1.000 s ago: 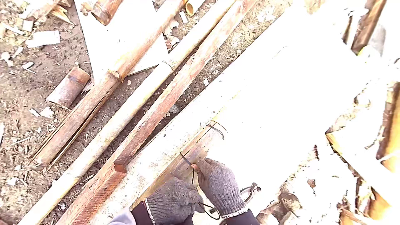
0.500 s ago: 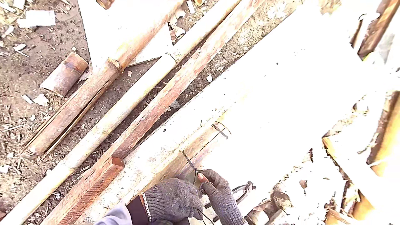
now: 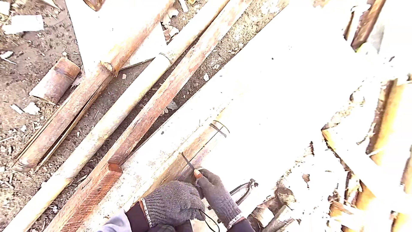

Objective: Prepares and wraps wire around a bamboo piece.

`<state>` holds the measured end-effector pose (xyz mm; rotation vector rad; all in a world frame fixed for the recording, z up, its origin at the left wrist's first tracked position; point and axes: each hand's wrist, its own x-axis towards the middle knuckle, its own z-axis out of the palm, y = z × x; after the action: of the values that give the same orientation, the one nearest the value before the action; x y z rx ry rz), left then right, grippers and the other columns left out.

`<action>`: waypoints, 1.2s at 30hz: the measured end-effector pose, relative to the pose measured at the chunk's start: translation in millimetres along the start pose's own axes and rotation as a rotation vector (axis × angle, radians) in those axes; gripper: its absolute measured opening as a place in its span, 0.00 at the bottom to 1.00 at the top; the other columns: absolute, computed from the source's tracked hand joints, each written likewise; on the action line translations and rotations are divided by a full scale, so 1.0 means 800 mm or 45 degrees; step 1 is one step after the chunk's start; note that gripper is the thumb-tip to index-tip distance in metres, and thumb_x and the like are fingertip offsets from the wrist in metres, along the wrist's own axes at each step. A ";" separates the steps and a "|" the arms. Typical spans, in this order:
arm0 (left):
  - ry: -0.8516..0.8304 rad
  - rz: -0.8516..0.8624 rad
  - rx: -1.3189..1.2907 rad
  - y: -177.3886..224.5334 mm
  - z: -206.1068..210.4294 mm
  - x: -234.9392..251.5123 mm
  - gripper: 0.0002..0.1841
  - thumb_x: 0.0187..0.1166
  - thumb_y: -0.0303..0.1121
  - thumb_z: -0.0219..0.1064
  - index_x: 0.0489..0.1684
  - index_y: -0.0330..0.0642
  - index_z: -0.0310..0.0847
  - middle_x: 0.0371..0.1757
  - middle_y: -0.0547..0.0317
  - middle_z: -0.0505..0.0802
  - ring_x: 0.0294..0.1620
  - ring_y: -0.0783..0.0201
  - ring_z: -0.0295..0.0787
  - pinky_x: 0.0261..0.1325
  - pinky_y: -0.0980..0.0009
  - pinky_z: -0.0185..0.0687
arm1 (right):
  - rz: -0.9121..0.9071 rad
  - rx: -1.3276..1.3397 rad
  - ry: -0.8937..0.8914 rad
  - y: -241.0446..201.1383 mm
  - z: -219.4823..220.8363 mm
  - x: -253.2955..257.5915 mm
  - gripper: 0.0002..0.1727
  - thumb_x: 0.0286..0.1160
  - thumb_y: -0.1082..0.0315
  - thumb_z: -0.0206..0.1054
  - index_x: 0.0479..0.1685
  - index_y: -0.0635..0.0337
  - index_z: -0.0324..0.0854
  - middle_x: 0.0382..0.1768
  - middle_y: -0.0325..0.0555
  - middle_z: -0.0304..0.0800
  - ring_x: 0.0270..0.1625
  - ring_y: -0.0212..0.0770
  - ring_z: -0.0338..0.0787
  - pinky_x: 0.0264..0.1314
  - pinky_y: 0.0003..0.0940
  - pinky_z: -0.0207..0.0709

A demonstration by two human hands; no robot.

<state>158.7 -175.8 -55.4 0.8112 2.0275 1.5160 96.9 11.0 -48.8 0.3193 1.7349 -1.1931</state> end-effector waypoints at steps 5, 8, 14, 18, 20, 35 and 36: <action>-0.025 0.006 0.067 0.005 -0.004 0.003 0.16 0.91 0.42 0.56 0.48 0.48 0.91 0.46 0.55 0.94 0.55 0.56 0.90 0.60 0.56 0.84 | -0.206 -0.436 0.018 -0.002 0.003 0.007 0.23 0.86 0.54 0.50 0.28 0.50 0.88 0.35 0.35 0.89 0.40 0.32 0.87 0.47 0.37 0.81; 0.016 0.067 0.127 0.003 -0.003 0.007 0.15 0.91 0.42 0.57 0.50 0.51 0.91 0.47 0.59 0.95 0.57 0.56 0.90 0.66 0.56 0.81 | -0.311 -0.508 0.030 0.002 -0.001 0.010 0.23 0.87 0.54 0.50 0.33 0.52 0.88 0.35 0.36 0.88 0.41 0.32 0.87 0.49 0.37 0.81; 0.416 -0.800 0.124 0.015 -0.028 -0.014 0.30 0.66 0.59 0.78 0.68 0.62 0.86 0.76 0.58 0.84 0.83 0.51 0.71 0.82 0.44 0.68 | -0.438 -1.023 -0.124 -0.012 -0.024 0.017 0.23 0.88 0.52 0.48 0.49 0.56 0.87 0.41 0.45 0.92 0.49 0.42 0.91 0.57 0.45 0.83; 0.233 -1.328 0.233 0.000 -0.026 0.016 0.67 0.49 0.67 0.81 0.98 0.62 0.43 0.93 0.53 0.63 0.89 0.43 0.62 0.81 0.42 0.68 | -0.593 -1.739 -0.382 -0.062 -0.027 0.021 0.18 0.80 0.60 0.62 0.55 0.65 0.82 0.52 0.61 0.90 0.59 0.62 0.90 0.62 0.59 0.79; 0.291 -1.414 0.302 -0.006 -0.013 0.034 0.63 0.54 0.66 0.77 0.97 0.55 0.45 0.86 0.48 0.73 0.81 0.44 0.75 0.76 0.45 0.75 | -0.590 -1.842 -0.449 -0.077 -0.025 0.023 0.17 0.80 0.60 0.62 0.56 0.64 0.81 0.52 0.61 0.90 0.58 0.63 0.89 0.61 0.61 0.79; 0.381 -1.473 0.451 -0.013 0.003 0.051 0.55 0.64 0.73 0.65 0.95 0.58 0.53 0.79 0.54 0.83 0.70 0.47 0.84 0.67 0.47 0.80 | 0.487 -0.822 1.085 0.158 -0.052 -0.049 0.45 0.68 0.35 0.72 0.77 0.62 0.75 0.68 0.75 0.79 0.66 0.73 0.84 0.63 0.69 0.80; 0.379 -1.476 0.452 -0.014 0.002 0.051 0.54 0.64 0.73 0.65 0.95 0.58 0.53 0.79 0.53 0.83 0.70 0.47 0.84 0.66 0.47 0.80 | 0.426 -0.824 1.081 0.160 -0.051 -0.047 0.39 0.70 0.41 0.74 0.74 0.61 0.77 0.64 0.74 0.81 0.63 0.72 0.86 0.60 0.68 0.81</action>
<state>129.2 -147.9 -67.5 -0.5172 2.3061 0.6179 177.1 117.7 -88.7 0.7459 2.5390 -0.1830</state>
